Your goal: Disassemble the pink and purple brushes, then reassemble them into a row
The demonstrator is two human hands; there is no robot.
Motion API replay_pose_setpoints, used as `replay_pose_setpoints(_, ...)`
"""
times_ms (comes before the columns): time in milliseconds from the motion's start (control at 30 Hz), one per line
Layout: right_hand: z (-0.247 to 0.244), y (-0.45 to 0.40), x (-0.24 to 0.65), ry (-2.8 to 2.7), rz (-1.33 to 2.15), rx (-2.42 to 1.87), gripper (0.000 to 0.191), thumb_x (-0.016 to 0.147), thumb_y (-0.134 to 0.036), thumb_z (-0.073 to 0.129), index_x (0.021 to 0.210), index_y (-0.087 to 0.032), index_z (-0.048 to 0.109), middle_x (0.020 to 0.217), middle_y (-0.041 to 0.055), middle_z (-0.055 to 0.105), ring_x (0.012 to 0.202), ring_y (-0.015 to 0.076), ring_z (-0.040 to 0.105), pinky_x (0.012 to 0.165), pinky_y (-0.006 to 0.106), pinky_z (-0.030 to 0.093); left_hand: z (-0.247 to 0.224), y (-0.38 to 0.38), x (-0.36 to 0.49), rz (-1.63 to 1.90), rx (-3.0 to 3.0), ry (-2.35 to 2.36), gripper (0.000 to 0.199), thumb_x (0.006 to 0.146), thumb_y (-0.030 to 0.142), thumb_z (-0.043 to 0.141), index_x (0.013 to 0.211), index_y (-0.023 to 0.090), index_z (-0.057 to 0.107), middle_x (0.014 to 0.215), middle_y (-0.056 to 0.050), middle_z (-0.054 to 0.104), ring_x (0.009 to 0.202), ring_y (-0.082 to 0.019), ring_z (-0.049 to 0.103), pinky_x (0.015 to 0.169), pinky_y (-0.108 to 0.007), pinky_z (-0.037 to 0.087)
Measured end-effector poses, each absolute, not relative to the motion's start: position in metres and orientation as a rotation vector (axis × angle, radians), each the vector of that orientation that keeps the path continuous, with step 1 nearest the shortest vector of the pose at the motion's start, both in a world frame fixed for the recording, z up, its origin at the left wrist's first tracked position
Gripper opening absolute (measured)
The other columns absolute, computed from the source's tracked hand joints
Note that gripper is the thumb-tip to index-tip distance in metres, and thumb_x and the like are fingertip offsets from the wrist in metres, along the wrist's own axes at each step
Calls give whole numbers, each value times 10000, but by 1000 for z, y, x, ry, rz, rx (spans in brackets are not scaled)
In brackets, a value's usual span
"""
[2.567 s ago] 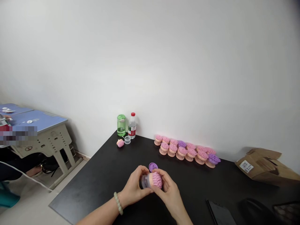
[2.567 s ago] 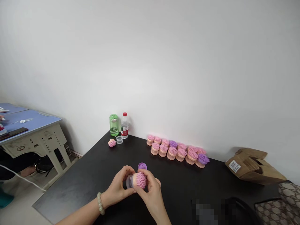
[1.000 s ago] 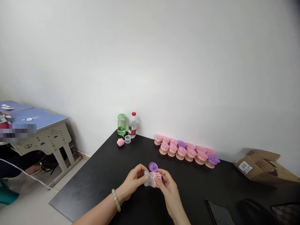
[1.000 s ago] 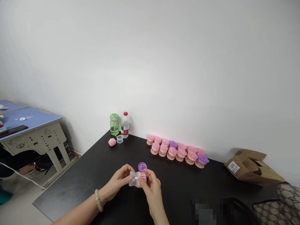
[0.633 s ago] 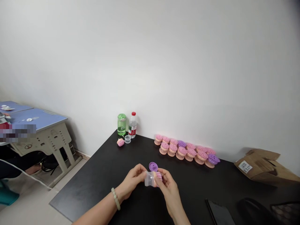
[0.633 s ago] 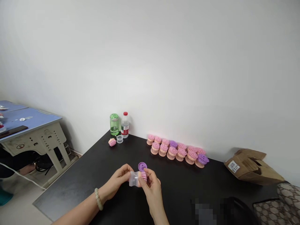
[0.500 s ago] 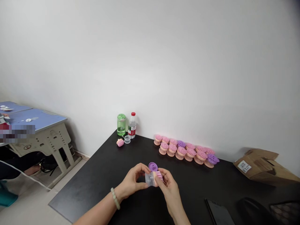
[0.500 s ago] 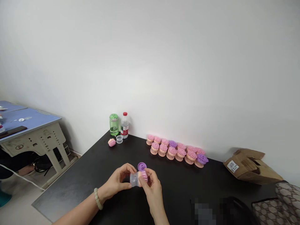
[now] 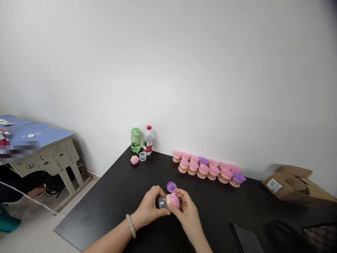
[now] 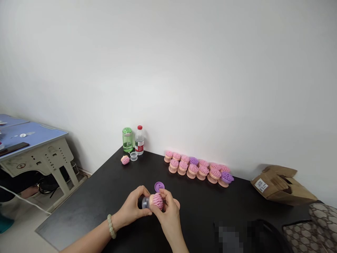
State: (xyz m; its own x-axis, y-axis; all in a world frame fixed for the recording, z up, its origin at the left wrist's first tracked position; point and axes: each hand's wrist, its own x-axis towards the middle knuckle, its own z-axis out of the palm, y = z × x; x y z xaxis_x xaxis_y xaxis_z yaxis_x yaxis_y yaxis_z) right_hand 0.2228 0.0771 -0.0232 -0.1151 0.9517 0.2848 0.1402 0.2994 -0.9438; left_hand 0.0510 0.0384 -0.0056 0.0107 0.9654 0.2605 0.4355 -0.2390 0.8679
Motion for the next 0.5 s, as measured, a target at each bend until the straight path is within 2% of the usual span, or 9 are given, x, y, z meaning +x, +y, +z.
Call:
replay_pose_setpoints(133,-23,70,219,-1771,831,-1056,425,676,-176,672,1094,-250,674,1058,49,722,999,259,678,877,370,559,-3,35,52,1054,1971,1464,422,732,313,780,1091,202,587,1031,-61,616,924,-242,527,821,-346,415)
replay_pose_setpoints(233,-22,70,222,-1921,713,-1010,475,753,-189,633,1223,-254,601,1175,57,680,1026,248,658,943,411,523,-3,37,51,1057,1953,1373,475,777,315,741,1211,233,569,1118,-66,629,971,-248,535,876,-363,410)
replay_pose_setpoints(367,-24,87,242,-1974,448,-1095,486,815,-303,663,1279,-211,551,1234,110,641,1069,289,619,913,439,529,-3,42,48,1212,1454,1249,471,695,356,812,1079,198,590,986,-31,636,871,-205,560,756,-297,423)
replay_pose_setpoints(433,-28,97,254,-2002,287,-1215,468,784,-312,710,1220,-180,602,1194,131,660,1121,340,581,928,470,512,-2,44,45,1297,1187,1116,499,634,338,856,1016,192,571,904,-2,613,831,-177,558,721,-268,419)
replay_pose_setpoints(500,-33,104,263,-2075,203,-1353,423,754,-269,736,1155,-158,659,1122,138,692,1045,360,605,900,492,516,0,45,43,1375,1006,1018,552,561,293,901,980,190,557,886,10,599,824,-156,555,710,-245,421)
